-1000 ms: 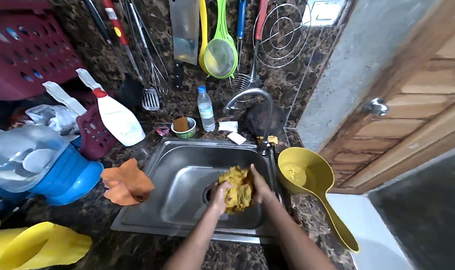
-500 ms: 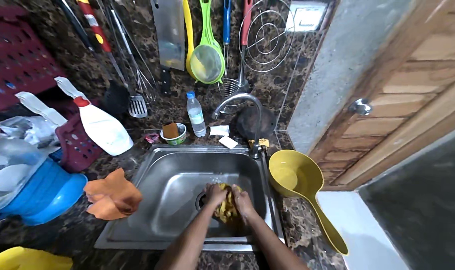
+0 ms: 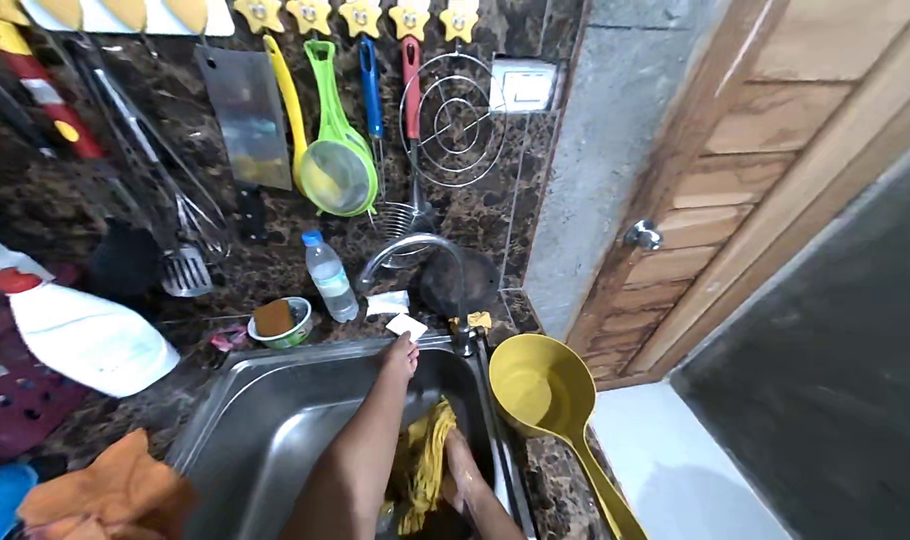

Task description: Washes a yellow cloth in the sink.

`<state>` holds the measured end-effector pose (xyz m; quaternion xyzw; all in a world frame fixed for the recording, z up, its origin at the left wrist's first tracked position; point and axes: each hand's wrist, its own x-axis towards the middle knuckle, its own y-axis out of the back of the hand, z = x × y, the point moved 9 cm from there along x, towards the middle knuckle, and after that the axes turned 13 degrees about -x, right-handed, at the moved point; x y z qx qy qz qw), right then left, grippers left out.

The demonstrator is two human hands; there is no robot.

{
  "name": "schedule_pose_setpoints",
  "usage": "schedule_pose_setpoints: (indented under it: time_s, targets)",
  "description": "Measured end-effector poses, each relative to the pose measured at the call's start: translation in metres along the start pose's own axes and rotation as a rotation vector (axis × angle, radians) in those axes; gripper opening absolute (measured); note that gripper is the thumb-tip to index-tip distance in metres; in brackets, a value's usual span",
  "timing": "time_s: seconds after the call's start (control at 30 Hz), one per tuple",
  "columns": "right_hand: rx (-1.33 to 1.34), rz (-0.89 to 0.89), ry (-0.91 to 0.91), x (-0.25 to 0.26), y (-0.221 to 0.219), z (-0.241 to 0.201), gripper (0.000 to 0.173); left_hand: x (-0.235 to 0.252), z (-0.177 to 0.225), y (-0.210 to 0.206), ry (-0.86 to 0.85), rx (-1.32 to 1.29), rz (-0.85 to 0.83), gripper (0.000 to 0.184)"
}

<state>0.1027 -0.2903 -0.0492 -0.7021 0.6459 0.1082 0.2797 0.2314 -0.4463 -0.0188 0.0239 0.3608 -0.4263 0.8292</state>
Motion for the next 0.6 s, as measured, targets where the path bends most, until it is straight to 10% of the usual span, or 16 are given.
schedule_pose_setpoints:
  time_s: [0.3, 0.5, 0.6]
  targets:
    - [0.490, -0.009, -0.088, 0.005, 0.001, -0.005, 0.057, -0.040, 0.006, 0.050, -0.116, 0.232, -0.172, 0.020]
    - [0.546, 0.014, -0.179, -0.002, 0.000, 0.005, 0.073, -0.120, 0.004, 0.060, -0.347, 1.147, -0.498, 0.054]
    - [0.613, 0.023, -0.122, 0.004, -0.001, 0.007, 0.064, -0.212, -0.021, 0.018, -0.267, 0.847, -0.646, 0.036]
